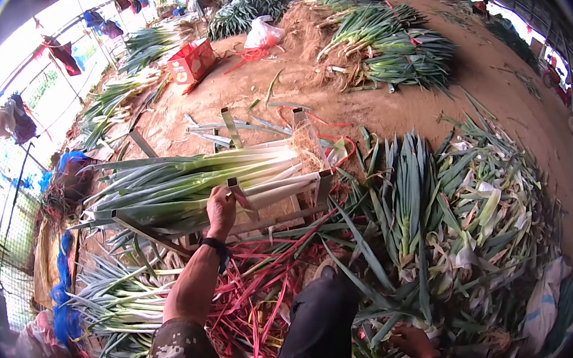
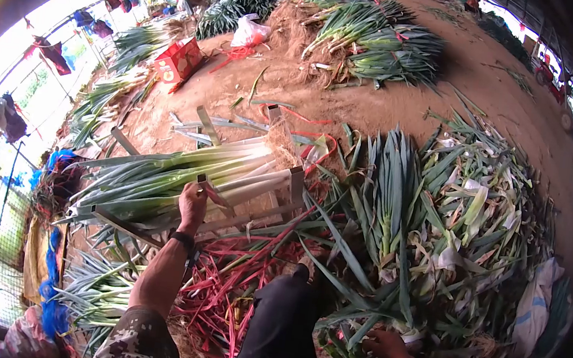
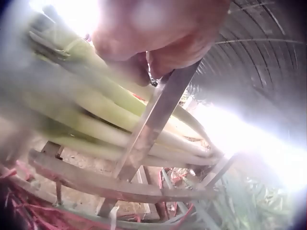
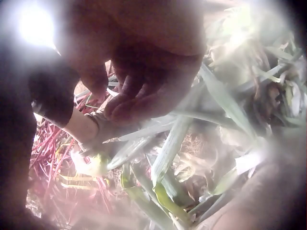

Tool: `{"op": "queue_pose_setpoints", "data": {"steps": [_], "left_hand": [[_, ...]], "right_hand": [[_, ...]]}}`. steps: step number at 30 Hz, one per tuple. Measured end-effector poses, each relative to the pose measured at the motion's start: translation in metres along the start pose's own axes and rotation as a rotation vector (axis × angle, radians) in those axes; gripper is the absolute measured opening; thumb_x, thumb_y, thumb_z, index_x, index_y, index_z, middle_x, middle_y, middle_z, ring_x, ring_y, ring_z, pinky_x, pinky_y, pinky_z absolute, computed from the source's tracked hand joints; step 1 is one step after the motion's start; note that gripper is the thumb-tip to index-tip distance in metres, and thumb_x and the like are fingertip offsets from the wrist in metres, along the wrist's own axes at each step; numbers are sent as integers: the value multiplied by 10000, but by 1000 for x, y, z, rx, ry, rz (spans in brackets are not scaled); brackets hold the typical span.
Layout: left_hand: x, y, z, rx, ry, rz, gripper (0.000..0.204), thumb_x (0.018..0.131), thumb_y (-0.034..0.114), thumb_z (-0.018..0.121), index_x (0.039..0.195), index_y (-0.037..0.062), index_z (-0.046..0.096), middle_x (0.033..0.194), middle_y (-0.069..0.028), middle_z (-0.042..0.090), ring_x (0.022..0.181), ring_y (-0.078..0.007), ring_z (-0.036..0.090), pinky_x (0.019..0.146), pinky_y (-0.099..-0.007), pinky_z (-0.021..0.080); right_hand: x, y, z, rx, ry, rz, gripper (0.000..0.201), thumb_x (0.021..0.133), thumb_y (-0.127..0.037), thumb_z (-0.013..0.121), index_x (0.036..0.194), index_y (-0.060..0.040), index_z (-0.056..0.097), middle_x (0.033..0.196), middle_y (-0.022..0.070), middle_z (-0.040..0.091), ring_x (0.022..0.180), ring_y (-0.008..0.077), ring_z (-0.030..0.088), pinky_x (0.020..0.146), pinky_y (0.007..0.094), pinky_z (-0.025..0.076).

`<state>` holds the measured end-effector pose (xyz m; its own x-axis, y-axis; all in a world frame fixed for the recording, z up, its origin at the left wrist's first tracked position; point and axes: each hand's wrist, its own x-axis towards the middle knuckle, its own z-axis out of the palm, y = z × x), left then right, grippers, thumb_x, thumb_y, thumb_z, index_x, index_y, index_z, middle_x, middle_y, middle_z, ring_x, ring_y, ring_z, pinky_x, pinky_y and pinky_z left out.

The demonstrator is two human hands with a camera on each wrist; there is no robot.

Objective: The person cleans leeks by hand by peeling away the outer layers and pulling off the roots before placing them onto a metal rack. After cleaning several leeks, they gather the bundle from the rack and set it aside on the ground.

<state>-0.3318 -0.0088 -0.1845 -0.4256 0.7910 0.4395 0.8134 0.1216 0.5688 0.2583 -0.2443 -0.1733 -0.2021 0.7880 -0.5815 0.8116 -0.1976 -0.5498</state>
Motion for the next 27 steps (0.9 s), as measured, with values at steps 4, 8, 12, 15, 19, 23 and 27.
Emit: {"op": "queue_pose_setpoints", "data": {"steps": [4,8,12,15,19,23,27], "left_hand": [[-10,-17,21,83,-119,-46,92,844,128,641,864,115,730,945,-135,638,904,-347,637,767,-444,509],[-8,-9,6,67,-188,39,140,853,121,609,913,129,736,968,-134,648,933,-352,638,802,-444,513],[-25,-11,-1,-88,-43,139,232,850,119,578,1025,91,728,1138,-153,664,1033,-346,640,893,-431,510],[-55,-5,-12,17,-158,45,224,883,126,586,1041,35,717,1040,-164,707,928,-316,687,809,-410,542],[-74,2,-10,-373,-886,-131,288,932,157,572,1138,-10,685,908,-117,742,795,-189,717,714,-319,564],[-55,128,-37,-549,-875,78,270,997,142,501,1119,-40,659,913,-102,725,789,-166,683,701,-315,548],[-41,277,-68,-906,-827,278,301,1041,247,474,1082,0,642,876,-89,700,783,-156,648,734,-288,503]], "right_hand": [[3,-13,-7,4,-38,7,351,858,-386,669,1069,-114,736,883,99,747,847,249,726,814,375,545],[10,-7,-6,-11,-44,14,375,867,-407,673,1104,-121,724,881,96,747,849,267,723,819,377,545],[9,7,3,-118,32,-104,369,882,-384,685,1153,-136,716,922,109,751,821,218,735,766,329,552],[7,17,5,-105,59,-120,353,890,-373,682,1147,-134,718,907,109,751,821,217,735,762,331,552],[-6,-1,-5,29,21,-45,418,848,-419,685,1125,-107,719,999,165,726,945,337,698,850,413,539],[1,16,8,-138,110,-205,409,877,-423,634,1148,-127,712,970,150,725,928,335,696,834,434,533],[-15,-7,-9,-145,-21,-54,405,890,-407,595,1156,-118,694,948,146,717,890,342,690,805,455,527]]}}
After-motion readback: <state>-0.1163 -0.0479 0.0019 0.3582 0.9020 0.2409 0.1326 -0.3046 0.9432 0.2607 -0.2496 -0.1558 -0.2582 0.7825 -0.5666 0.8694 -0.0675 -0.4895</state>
